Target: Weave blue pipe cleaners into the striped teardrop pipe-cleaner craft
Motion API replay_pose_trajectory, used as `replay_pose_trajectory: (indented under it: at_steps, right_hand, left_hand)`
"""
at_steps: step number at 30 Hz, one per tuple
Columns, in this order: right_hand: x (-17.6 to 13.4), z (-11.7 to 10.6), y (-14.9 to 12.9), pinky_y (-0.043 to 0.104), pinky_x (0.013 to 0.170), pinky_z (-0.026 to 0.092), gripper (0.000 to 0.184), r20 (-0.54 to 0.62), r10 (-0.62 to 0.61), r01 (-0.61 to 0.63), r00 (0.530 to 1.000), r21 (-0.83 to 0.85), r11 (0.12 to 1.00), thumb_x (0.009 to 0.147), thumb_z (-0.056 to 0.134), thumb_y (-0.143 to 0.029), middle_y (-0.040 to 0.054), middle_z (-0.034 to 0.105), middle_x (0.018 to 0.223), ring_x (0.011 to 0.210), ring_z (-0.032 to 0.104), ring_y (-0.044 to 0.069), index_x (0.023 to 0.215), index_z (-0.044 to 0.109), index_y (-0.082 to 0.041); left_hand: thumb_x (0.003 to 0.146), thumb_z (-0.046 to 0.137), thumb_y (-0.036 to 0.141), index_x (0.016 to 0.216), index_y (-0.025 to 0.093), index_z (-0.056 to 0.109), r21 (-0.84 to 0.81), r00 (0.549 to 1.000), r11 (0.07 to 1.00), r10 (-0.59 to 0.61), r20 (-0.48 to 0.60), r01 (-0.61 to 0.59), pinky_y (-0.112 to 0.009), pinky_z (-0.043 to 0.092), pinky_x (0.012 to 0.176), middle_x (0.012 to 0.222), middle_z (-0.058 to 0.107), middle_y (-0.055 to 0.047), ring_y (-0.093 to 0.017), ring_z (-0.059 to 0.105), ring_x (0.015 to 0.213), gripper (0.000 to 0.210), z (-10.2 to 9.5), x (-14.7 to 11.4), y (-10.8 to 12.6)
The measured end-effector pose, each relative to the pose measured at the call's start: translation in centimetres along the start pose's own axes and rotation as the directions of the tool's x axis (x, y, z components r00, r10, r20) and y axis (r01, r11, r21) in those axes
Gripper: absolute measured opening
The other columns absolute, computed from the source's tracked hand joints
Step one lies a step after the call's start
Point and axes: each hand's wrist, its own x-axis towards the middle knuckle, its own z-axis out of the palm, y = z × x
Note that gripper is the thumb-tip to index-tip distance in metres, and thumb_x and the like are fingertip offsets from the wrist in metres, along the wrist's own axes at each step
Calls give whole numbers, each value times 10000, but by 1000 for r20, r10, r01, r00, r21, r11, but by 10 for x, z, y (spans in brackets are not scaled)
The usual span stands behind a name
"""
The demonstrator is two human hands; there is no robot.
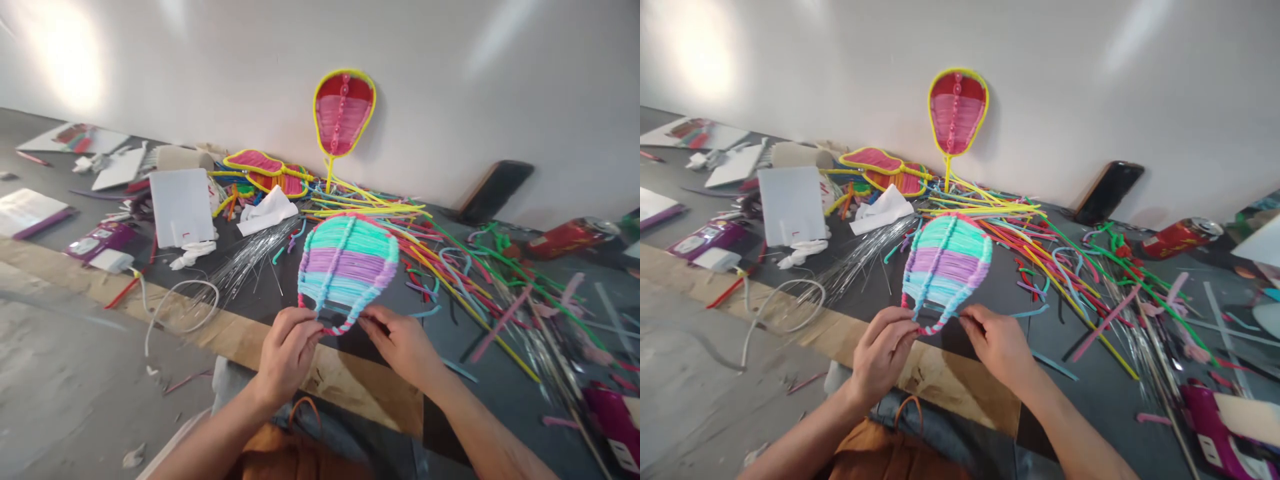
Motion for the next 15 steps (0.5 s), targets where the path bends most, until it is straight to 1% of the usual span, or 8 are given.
replay_pose_trajectory:
  at_steps: [2, 3, 6, 9, 10, 12, 14, 15]
  right_hand:
    - [3, 9, -4, 224, 524, 388, 219, 62, 77, -85, 995, 148, 985, 888, 454, -296, -15, 623, 622, 548, 564, 133, 752, 598, -202]
    - [4, 11, -5, 219, 519, 379, 231, 72, 103, -116, 992, 210, 971, 885, 450, -305, -21, 596, 604, 547, 541, 129, 731, 585, -198]
    - [7, 15, -4, 217, 538, 376, 228, 76, 134, -153, 988, 358, 921, 873, 456, -328, -28, 546, 603, 565, 502, 121, 734, 570, -188]
    - [8, 19, -3, 223, 549, 383, 225, 84, 149, -171, 985, 459, 872, 867, 469, -359, -30, 524, 603, 566, 480, 121, 780, 578, -183]
    - [8, 20, -3, 229, 561, 393, 231, 88, 154, -178, 984, 485, 857, 869, 471, -372, -23, 538, 622, 582, 488, 126, 806, 586, -182]
    - [9, 23, -5, 248, 603, 419, 253, 95, 156, -182, 983, 511, 840, 878, 467, -395, -1, 583, 682, 634, 513, 143, 837, 602, -185]
    - [10, 25, -6, 267, 649, 439, 278, 116, 129, -172, 985, 532, 829, 881, 459, -406, 17, 612, 726, 681, 532, 159, 795, 609, -189]
    - [11, 25, -7, 273, 670, 447, 278, 134, 110, -167, 985, 554, 816, 878, 460, -402, 20, 619, 739, 697, 537, 162, 779, 611, -190]
  left_hand:
    - [819, 585, 60, 930, 171, 603, -4, 996, 996, 84, -5, -84, -315, 514, 792, 931, 613, -71, -172, 589, 883, 158, 1, 4, 2]
    - [818, 584, 56, 933, 168, 600, -4, 995, 995, 103, -8, -103, -325, 515, 791, 928, 612, -76, -177, 585, 882, 161, 2, 7, 2]
    - [824, 577, 57, 943, 171, 591, 7, 994, 994, 105, -22, -105, -329, 518, 781, 930, 610, -79, -177, 579, 876, 165, 2, 14, 4]
    - [837, 568, 75, 933, 178, 587, 1, 995, 996, 93, -16, -93, -321, 518, 773, 921, 615, -73, -172, 580, 872, 142, 5, 17, 7]
    - [839, 566, 81, 928, 177, 587, -7, 995, 995, 98, 3, -98, -318, 516, 770, 914, 619, -72, -170, 581, 866, 132, 7, 17, 8]
    - [846, 563, 96, 925, 174, 590, -21, 990, 993, 119, 74, -118, -313, 512, 763, 899, 629, -67, -165, 585, 842, 114, 12, 15, 12]
    - [857, 564, 135, 940, 174, 595, -48, 979, 992, 124, 163, -118, -307, 508, 770, 900, 644, -64, -163, 595, 833, 97, 15, 12, 14]
    - [868, 555, 160, 955, 176, 595, -71, 973, 993, 105, 204, -92, -295, 508, 770, 904, 652, -61, -160, 603, 835, 97, 15, 10, 13]
